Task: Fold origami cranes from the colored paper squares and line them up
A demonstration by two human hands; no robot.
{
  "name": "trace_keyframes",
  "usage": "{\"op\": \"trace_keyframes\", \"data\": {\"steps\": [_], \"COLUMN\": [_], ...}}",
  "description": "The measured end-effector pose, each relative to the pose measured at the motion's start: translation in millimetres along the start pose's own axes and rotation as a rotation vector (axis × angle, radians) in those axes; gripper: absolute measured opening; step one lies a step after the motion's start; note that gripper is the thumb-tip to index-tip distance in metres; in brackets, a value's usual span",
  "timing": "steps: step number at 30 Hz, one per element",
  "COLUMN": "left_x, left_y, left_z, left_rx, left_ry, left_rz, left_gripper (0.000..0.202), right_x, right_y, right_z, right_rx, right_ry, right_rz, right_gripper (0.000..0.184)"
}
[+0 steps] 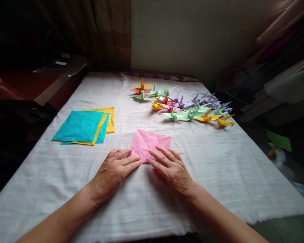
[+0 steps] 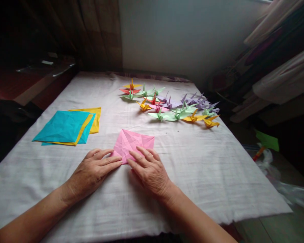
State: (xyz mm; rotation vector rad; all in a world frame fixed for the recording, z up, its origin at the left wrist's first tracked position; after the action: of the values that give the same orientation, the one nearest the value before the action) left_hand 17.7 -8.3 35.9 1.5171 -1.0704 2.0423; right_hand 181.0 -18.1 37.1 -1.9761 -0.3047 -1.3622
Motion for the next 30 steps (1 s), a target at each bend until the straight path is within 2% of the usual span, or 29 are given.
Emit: {"op": "trace_keyframes", "data": {"steps": [3, 6, 12, 18, 25, 30], "left_x": [-0.3, -1.1, -1.5, -3.0, 4.7, 13.4], "left_y": [0, 1, 2, 5, 12, 22], "left_z": [0, 0, 1, -2, -7, -14], "left_rx": [-0.002, -0.010, -0.020, -0.033, -0.183, -0.206], "left_ry": [-0.008, -0.022, -0.037, -0.027, -0.050, -0.076], "left_rz": [0.004, -0.004, -0.007, -0.005, -0.070, -0.101], "left_gripper": [0.033, 0.033, 0.033, 0.036, 0.035, 0.035], "right_x": [-20, -30, -25, -12, -14, -14], "right_y": [1, 4, 17, 36, 39, 40], "right_z": [-10, -10, 11, 39, 41, 42], "right_rx": [0.022, 0.000, -0.014, -0.093, -0.109, -0.117], "right_ry": [-0.057, -0.099, -0.083, 0.033, 0.052, 0.055], "right_rz": [-0.178, -0.301, -0.483, -0.523, -0.497, -0.482], "right_gripper": [0.041, 0.050, 0.064, 0.061, 0.063, 0.062]}}
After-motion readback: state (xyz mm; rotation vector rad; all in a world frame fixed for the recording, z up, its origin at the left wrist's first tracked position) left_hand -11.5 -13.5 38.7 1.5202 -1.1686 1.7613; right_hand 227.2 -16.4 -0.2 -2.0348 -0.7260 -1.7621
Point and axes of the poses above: each hand's wrist, its own y-axis away from the middle knuckle, its own x-axis out of the back of the hand, z = x × y, the point moved 7 cm from there along -y, towards the middle knuckle, and after that the axes turned 1 degree about z, right-handed, at the moved point
